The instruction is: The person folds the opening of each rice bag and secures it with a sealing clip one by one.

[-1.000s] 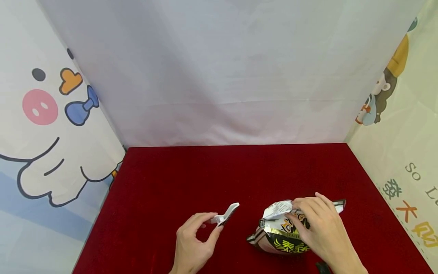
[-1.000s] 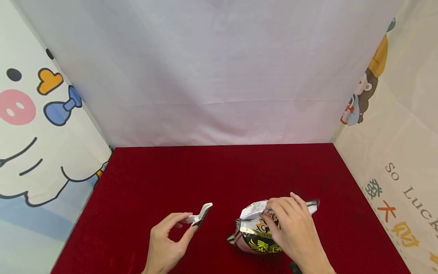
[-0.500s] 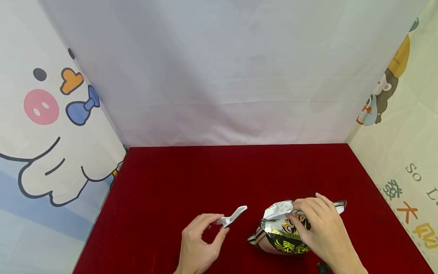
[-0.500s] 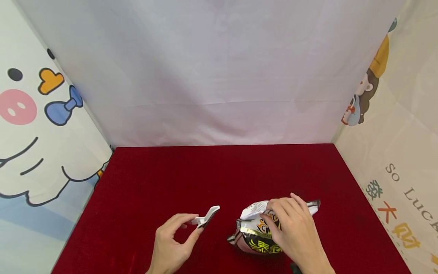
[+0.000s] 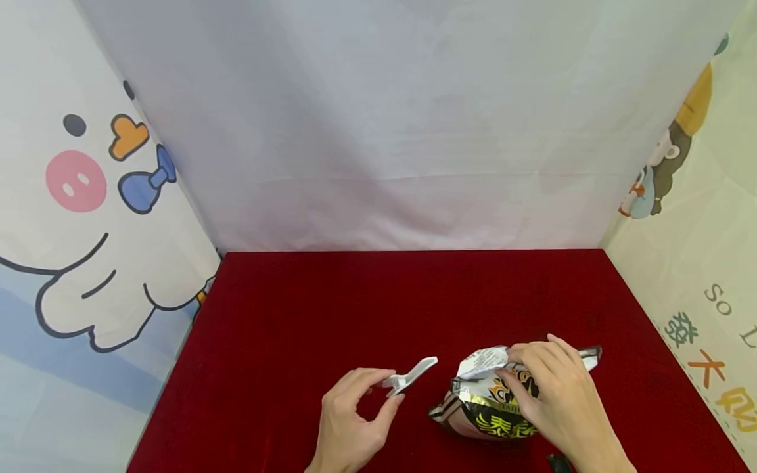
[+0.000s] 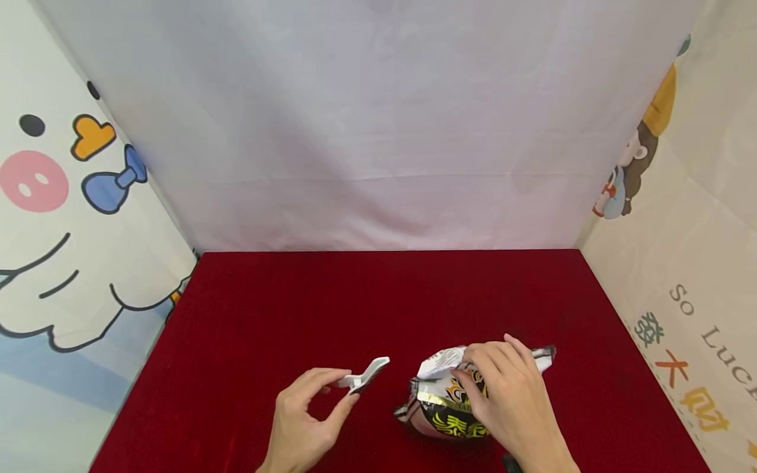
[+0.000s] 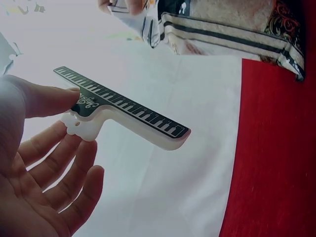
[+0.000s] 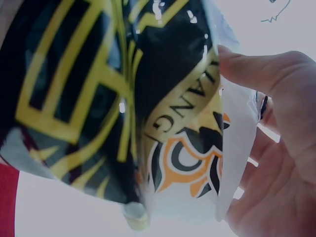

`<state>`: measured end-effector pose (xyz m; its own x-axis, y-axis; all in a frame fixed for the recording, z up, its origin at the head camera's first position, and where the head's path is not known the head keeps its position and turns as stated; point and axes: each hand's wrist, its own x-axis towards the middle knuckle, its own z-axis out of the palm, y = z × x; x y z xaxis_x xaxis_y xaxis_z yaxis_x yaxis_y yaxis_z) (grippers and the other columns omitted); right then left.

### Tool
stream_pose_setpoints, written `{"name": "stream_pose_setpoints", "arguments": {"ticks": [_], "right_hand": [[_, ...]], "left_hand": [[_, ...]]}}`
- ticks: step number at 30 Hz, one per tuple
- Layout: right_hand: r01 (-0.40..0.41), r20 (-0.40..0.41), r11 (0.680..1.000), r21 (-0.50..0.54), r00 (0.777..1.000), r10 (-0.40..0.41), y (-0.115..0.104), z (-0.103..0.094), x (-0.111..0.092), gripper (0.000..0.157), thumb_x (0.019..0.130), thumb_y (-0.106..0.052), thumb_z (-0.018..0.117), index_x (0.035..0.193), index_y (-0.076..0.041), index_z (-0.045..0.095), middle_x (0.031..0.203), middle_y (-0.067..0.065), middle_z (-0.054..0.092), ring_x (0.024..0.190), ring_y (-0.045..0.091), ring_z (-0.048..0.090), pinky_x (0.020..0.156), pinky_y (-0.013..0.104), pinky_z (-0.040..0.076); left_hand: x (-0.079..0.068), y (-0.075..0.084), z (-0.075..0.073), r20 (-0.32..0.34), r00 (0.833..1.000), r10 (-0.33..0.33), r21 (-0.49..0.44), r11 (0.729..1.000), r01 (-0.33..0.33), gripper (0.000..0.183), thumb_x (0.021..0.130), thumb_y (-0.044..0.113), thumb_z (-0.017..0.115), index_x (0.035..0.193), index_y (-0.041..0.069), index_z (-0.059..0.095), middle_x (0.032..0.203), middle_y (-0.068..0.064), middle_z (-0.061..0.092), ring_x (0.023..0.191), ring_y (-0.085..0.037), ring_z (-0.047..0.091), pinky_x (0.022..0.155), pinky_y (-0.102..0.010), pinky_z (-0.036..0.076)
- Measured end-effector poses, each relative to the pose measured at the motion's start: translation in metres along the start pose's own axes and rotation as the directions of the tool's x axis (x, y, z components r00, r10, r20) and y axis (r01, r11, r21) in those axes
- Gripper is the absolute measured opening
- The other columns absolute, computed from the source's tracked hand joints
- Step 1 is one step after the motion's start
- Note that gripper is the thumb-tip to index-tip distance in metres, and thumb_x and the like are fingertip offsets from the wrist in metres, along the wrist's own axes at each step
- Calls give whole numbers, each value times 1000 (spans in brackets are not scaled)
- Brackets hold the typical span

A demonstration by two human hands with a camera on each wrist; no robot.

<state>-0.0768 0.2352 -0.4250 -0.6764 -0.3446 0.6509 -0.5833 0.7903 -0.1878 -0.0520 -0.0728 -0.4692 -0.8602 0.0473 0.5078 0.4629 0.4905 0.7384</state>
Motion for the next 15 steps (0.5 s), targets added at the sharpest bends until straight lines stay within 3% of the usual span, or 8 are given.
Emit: {"name": "stream_pose_setpoints", "arguments": {"ticks": [3, 8, 15], "right_hand": [[4, -11, 1000, 1, 1000, -4, -1, -1, 0, 58, 110, -55, 43, 95, -7, 72, 96, 6, 76, 95, 31, 70, 127, 25, 24], [15, -25, 1000, -1, 1000, -15, -2, -1, 1, 57, 111, -54, 43, 95, -7, 73, 95, 6, 76, 94, 31, 70, 127, 29, 28], [-1, 14, 1000, -9, 1000, 1, -2, -3, 0, 60, 111, -56, 41, 96, -7, 72, 96, 7, 75, 97, 32, 70, 128, 30, 25]], "left_hand": [[1, 2, 3, 3, 999, 40, -20, 999, -40, 39, 82, 10, 92, 116, 23, 77, 109, 12, 77, 97, -6, 73, 81, -30, 63], [2, 3, 8, -13, 989, 145, -38, 989, -145, 40, 82, 7, 90, 117, 20, 77, 108, 6, 78, 94, -9, 74, 85, -20, 59], [3, 5, 14, -7, 981, 196, -38, 980, -196, 39, 81, 7, 91, 116, 18, 77, 106, 6, 78, 93, -7, 73, 84, -19, 59]]}}
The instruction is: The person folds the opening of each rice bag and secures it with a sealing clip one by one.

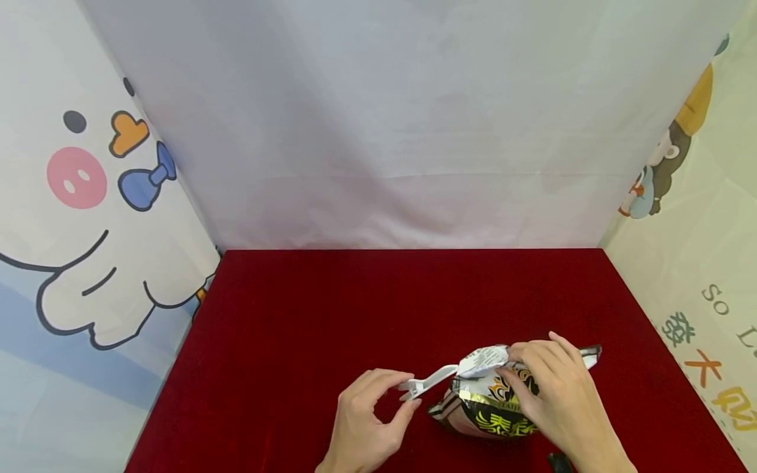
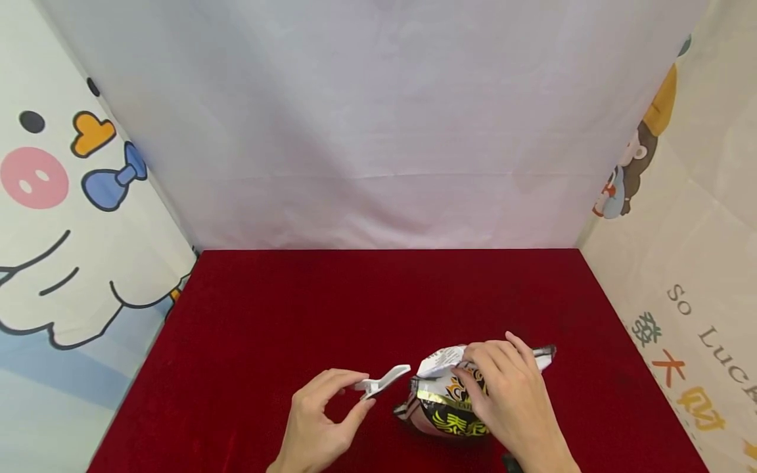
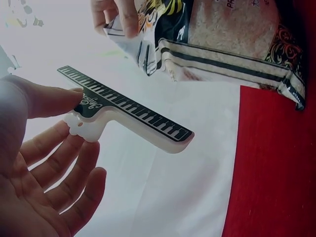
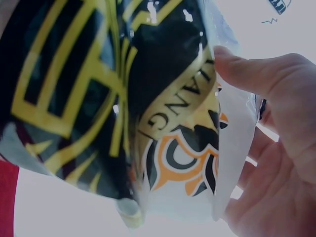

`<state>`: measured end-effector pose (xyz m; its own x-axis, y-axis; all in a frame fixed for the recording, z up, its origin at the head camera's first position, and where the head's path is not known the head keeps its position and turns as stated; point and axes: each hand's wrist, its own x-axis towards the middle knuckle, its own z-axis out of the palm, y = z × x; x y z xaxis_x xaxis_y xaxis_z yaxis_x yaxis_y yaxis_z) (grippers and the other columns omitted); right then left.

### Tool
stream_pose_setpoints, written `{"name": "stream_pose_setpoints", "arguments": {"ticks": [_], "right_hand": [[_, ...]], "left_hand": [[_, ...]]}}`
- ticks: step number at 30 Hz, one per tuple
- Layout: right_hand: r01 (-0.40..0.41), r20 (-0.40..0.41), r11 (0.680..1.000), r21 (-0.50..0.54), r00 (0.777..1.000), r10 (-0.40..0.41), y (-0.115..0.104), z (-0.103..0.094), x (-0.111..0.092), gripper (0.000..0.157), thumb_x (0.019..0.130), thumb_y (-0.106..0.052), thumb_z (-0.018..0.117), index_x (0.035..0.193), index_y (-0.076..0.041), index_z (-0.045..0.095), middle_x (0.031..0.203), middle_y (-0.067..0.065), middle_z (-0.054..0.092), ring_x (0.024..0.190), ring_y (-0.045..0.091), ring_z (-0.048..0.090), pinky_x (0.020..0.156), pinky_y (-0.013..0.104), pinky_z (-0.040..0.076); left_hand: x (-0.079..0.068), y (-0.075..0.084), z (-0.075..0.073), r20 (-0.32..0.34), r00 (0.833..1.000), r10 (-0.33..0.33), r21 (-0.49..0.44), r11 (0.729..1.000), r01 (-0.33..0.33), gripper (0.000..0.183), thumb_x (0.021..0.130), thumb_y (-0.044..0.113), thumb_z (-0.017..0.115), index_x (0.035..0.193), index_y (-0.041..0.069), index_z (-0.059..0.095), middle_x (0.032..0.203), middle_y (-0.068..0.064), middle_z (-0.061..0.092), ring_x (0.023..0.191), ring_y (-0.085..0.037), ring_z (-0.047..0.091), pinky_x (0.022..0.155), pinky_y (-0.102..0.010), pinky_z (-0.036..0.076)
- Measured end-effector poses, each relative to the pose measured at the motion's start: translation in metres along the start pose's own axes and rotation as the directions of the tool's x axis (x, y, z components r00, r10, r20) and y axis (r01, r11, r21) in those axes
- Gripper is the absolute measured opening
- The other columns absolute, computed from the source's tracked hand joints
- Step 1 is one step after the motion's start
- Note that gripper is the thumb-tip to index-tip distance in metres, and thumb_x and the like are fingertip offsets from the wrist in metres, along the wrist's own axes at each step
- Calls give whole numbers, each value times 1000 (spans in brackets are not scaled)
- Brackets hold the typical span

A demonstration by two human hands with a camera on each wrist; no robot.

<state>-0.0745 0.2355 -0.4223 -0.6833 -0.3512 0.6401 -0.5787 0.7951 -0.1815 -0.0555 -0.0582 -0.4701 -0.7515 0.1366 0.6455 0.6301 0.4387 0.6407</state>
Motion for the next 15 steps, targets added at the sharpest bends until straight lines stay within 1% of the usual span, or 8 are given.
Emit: {"name": "stream_pose_setpoints", "arguments": {"ticks": [4, 7, 15], "right_hand": [[3, 3, 1000, 1, 1000, -3, 1, -1, 1, 60, 111, -55, 41, 96, -6, 72, 97, 7, 76, 97, 32, 70, 128, 27, 23], [2, 7, 1000, 2, 1000, -2, 1, -2, 1, 59, 112, -53, 40, 97, -6, 72, 97, 7, 76, 97, 32, 70, 128, 25, 20], [4, 10, 1000, -5, 1000, -4, 0, -4, 0, 59, 113, -53, 40, 98, -6, 73, 97, 7, 76, 97, 31, 70, 128, 25, 21]], "left_hand": [[1, 1, 2, 6, 1000, 3, 10, 1000, -3, 38, 81, 8, 91, 115, 18, 77, 106, 7, 78, 93, -7, 73, 82, -22, 60], [1, 2, 3, 6, 1000, 0, 20, 1000, 0, 37, 81, 8, 90, 115, 18, 78, 106, 7, 78, 93, -7, 73, 82, -21, 59], [1, 4, 6, -1, 1000, 1, 36, 999, -1, 35, 81, 10, 90, 113, 18, 78, 105, 8, 77, 91, -6, 72, 78, -24, 60]]}}
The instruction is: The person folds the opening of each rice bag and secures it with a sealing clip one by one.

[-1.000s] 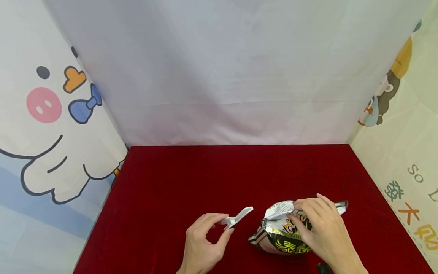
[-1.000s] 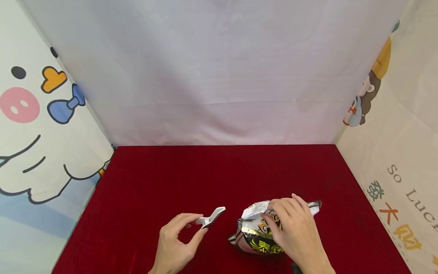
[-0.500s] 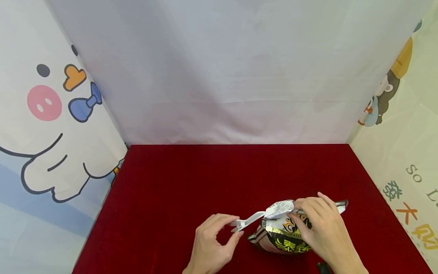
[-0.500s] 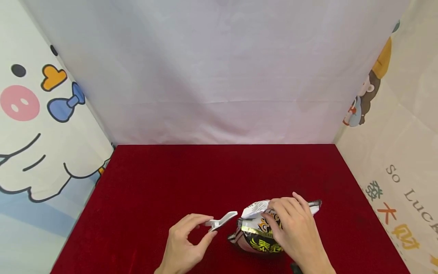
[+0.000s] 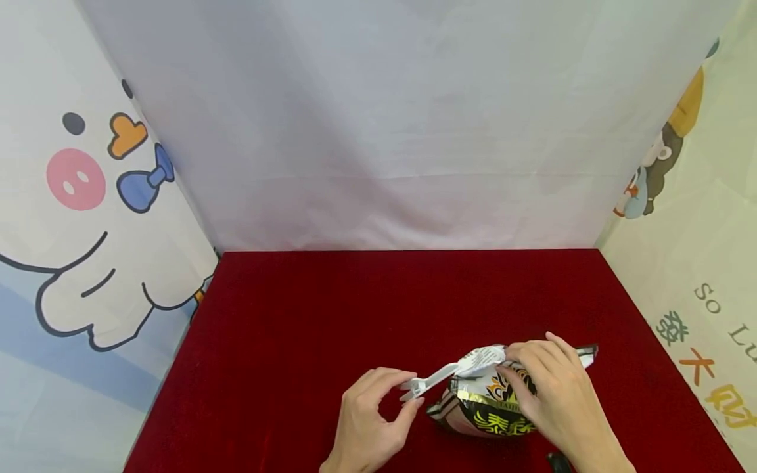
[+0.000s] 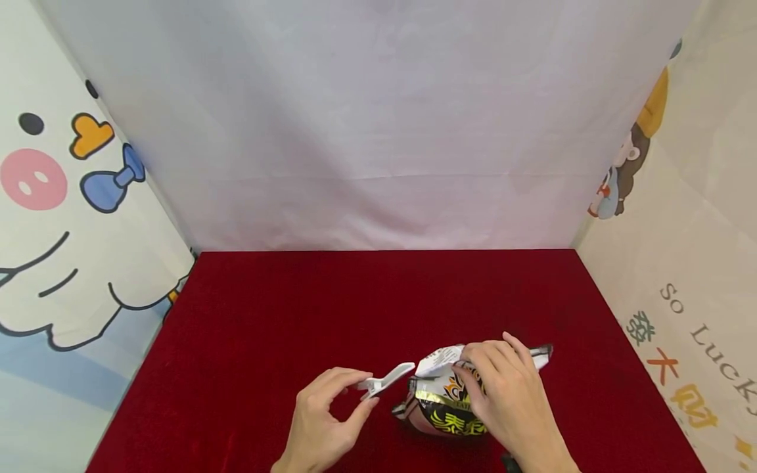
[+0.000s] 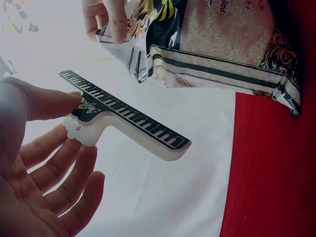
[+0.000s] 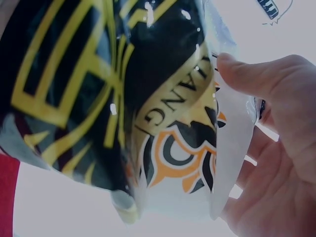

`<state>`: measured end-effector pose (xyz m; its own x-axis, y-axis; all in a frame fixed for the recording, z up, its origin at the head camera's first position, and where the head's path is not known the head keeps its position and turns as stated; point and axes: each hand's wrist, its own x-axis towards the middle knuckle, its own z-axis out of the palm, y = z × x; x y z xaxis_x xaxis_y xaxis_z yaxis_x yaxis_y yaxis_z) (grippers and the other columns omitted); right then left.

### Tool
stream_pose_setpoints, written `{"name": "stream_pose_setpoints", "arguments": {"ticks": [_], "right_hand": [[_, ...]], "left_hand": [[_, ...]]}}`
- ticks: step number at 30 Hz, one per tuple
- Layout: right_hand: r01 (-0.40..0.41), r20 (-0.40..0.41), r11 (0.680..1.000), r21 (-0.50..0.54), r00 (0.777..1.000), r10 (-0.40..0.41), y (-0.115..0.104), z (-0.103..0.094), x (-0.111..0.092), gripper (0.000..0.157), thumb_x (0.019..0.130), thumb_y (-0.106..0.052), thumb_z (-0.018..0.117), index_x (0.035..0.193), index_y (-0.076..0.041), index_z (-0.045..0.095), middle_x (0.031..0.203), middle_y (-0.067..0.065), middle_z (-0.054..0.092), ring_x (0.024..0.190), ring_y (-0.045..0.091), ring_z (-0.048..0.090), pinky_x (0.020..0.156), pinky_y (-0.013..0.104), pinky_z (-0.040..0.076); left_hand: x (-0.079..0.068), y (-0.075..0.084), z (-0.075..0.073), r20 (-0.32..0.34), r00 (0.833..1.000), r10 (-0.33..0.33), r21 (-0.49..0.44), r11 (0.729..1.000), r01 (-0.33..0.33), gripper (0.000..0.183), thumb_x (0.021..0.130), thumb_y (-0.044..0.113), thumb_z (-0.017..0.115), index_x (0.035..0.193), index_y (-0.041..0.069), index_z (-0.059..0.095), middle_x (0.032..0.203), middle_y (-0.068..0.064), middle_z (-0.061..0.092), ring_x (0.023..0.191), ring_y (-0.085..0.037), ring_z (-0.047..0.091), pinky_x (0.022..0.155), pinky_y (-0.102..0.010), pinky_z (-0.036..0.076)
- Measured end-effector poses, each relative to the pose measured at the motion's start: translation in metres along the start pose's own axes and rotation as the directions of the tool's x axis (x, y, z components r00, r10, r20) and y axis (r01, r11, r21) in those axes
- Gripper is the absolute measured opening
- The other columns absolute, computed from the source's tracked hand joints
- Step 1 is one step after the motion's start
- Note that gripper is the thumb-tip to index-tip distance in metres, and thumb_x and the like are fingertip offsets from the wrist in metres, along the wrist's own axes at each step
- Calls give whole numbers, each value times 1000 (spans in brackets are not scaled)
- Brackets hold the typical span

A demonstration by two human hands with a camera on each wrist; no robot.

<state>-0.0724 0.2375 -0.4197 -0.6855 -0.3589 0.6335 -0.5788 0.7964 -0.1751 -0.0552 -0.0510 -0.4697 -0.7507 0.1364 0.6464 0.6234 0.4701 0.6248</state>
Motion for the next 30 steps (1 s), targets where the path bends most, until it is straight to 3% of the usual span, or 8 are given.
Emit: {"name": "stream_pose_setpoints", "arguments": {"ticks": [7, 19, 30], "right_hand": [[3, 2, 1000, 1, 1000, -3, 0, 0, 1, 59, 112, -53, 40, 98, -6, 73, 97, 7, 76, 97, 31, 70, 129, 24, 20], [17, -11, 1000, -1, 1000, -17, 0, 1, 3, 59, 113, -52, 40, 97, -5, 73, 96, 8, 76, 96, 32, 70, 129, 22, 16], [-4, -11, 1000, -5, 1000, 4, -2, 1, 1, 60, 112, -52, 40, 97, -5, 73, 98, 9, 76, 97, 34, 69, 130, 22, 17]], "left_hand": [[1, -1, 2, -4, 1000, 14, 39, 999, -14, 34, 81, 12, 90, 112, 18, 78, 104, 8, 77, 89, -5, 71, 79, -18, 57], [4, -1, 6, -20, 999, 40, 79, 996, -38, 32, 80, 14, 90, 110, 17, 78, 102, 9, 77, 87, -5, 70, 77, -18, 56], [3, -5, 11, -12, 998, 55, 42, 998, -55, 32, 81, 11, 90, 111, 14, 79, 103, 6, 77, 88, -8, 71, 79, -18, 56]]}}
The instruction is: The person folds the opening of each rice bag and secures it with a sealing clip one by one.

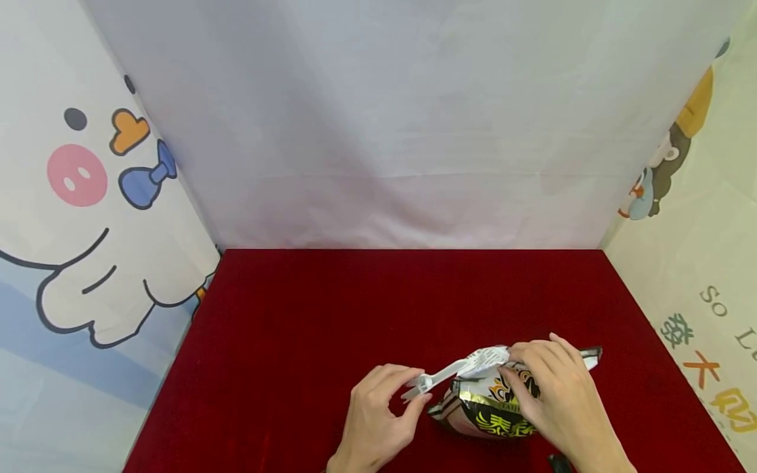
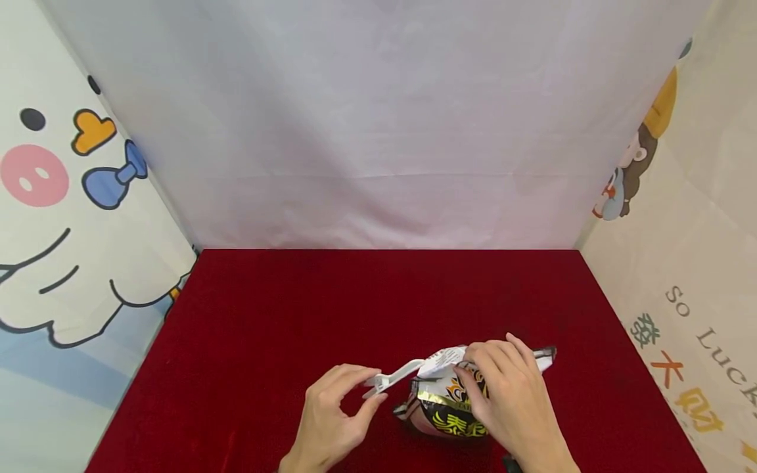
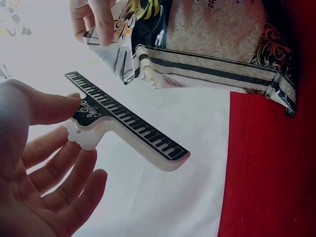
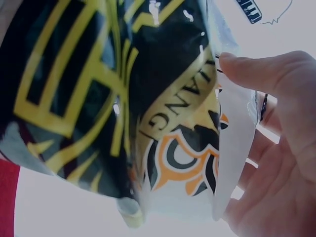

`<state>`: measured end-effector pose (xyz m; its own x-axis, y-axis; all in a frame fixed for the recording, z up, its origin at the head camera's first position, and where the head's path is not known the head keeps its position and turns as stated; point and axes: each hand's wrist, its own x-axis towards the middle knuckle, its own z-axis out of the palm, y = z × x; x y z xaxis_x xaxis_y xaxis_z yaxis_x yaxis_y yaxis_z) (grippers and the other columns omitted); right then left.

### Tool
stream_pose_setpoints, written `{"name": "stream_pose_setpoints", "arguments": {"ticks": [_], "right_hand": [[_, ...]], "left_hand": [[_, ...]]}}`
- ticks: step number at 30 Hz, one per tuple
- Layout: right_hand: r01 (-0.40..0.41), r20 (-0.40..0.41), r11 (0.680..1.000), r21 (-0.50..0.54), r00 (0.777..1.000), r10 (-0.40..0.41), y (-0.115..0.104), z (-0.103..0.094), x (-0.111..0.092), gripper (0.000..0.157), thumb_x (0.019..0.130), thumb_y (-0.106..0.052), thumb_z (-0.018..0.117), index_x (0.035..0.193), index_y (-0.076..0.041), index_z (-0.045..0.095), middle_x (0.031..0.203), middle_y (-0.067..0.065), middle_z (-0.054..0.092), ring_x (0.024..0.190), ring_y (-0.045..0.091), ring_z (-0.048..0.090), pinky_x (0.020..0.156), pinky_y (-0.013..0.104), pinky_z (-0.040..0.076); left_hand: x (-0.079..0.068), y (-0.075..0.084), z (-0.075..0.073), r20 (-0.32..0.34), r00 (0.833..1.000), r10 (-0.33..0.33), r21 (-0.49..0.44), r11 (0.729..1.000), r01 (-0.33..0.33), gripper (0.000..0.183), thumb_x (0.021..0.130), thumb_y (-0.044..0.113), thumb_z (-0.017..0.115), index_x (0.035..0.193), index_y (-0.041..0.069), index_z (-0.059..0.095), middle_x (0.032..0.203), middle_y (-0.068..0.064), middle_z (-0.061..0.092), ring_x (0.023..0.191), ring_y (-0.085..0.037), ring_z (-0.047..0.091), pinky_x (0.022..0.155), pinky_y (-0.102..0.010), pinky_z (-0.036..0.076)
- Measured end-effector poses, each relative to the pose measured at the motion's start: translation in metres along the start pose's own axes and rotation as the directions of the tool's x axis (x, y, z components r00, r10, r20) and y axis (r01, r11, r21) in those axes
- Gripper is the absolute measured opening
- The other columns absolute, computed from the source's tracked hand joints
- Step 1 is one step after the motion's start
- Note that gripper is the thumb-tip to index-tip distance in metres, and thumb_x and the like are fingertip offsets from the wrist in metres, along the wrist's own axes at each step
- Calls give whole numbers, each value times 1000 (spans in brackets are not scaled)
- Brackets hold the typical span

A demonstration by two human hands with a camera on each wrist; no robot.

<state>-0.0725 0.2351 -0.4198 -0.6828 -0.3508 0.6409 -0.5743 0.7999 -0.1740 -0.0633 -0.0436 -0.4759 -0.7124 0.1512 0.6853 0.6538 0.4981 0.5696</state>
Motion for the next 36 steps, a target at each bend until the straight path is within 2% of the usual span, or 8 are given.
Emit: {"name": "stream_pose_setpoints", "arguments": {"ticks": [8, 17, 23, 28, 36], "right_hand": [[24, -27, 1000, 20, 999, -23, 0, 1, 1, 56, 112, -49, 41, 95, -5, 73, 99, 9, 76, 98, 34, 67, 129, 23, 18], [79, -76, 996, 49, 994, -76, 2, 1, 3, 47, 112, -38, 44, 94, -6, 73, 102, 9, 77, 97, 31, 67, 129, 24, 22], [73, -62, 996, 49, 996, -70, 2, 1, 2, 47, 113, -39, 44, 93, -6, 72, 103, 9, 77, 98, 31, 68, 130, 24, 21], [73, -60, 995, 62, 996, -70, 3, 1, 2, 45, 112, -37, 44, 92, -8, 72, 104, 8, 77, 99, 31, 67, 130, 25, 21], [79, -62, 994, 72, 995, -75, 4, 2, 2, 45, 112, -37, 45, 92, -8, 72, 104, 9, 77, 99, 32, 67, 130, 25, 21]], "left_hand": [[0, 0, 4, 8, 1000, -10, 10, 1000, 10, 32, 81, 14, 90, 112, 18, 80, 101, 6, 76, 89, -6, 70, 77, -17, 55], [1, 0, 7, 10, 1000, -6, -6, 1000, 6, 32, 81, 13, 90, 111, 16, 80, 102, 6, 75, 88, -8, 70, 77, -16, 55], [2, 0, 9, 17, 1000, -9, 11, 1000, 8, 33, 81, 10, 91, 111, 13, 80, 102, 4, 76, 90, -9, 71, 79, -18, 57], [2, 2, 11, 36, 999, -41, 15, 999, 40, 34, 79, 10, 93, 110, 12, 81, 102, 4, 75, 91, -8, 71, 79, -18, 57], [3, 3, 18, 18, 998, -58, -2, 998, 58, 40, 74, 9, 96, 111, 12, 82, 95, 3, 72, 84, -11, 68, 72, -13, 49]]}}
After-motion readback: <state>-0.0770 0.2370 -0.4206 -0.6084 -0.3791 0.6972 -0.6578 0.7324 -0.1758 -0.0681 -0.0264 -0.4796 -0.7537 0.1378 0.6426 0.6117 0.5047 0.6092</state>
